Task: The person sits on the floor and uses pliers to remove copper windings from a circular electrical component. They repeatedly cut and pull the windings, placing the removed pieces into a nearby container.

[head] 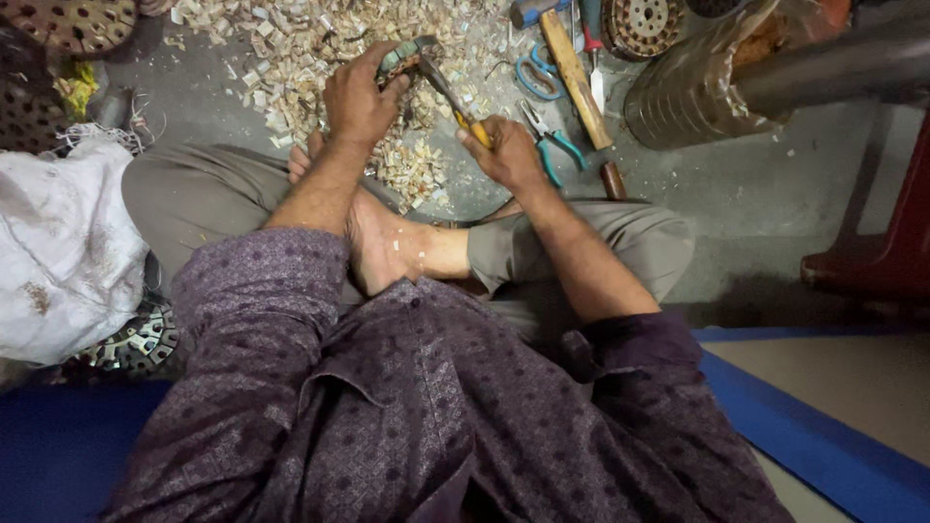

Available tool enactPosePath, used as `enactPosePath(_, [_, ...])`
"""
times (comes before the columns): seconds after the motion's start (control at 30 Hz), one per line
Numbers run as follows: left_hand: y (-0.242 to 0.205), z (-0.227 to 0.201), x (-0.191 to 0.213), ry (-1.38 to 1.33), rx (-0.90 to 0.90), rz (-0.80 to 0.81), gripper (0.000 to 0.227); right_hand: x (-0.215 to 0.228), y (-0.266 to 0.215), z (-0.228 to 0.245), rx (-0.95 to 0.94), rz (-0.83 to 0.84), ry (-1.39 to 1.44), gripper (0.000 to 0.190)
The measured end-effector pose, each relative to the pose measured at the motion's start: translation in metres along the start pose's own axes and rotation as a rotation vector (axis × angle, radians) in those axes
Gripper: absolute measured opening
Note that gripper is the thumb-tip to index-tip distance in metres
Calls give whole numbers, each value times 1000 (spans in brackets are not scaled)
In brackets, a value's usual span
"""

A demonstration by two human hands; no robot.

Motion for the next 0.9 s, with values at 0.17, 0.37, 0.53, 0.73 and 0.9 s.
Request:
enactPosePath(0.17, [3,5,-8,26,26,-3,47,-6,-4,1,-160,184,294,41])
enactPosePath(0.37, [1,2,-7,-7,19,30,47,-10,-2,-12,-312,262,166,33])
enactPosePath(0.53, [-2,-11,4,11,-90,-20,46,-6,1,-6,-203,147,254,33])
enactPosePath(0.73, [-1,-13,4,-17,-124,-51,45,-1,4,10,-136,54,-304,20])
enactPosePath(0.9, [0,-20,1,-85,-168,-31,44,11,7,5,-203,28,-165,30])
Point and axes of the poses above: each hand's wrist, its own y-axis towards the middle knuckle, its own x-axis out of the back of the hand, z = x × y, the point moved 8 cm from there along y, towards the middle knuckle, and after that the axes turned 1 degree about -z, right-handed, at the moved point
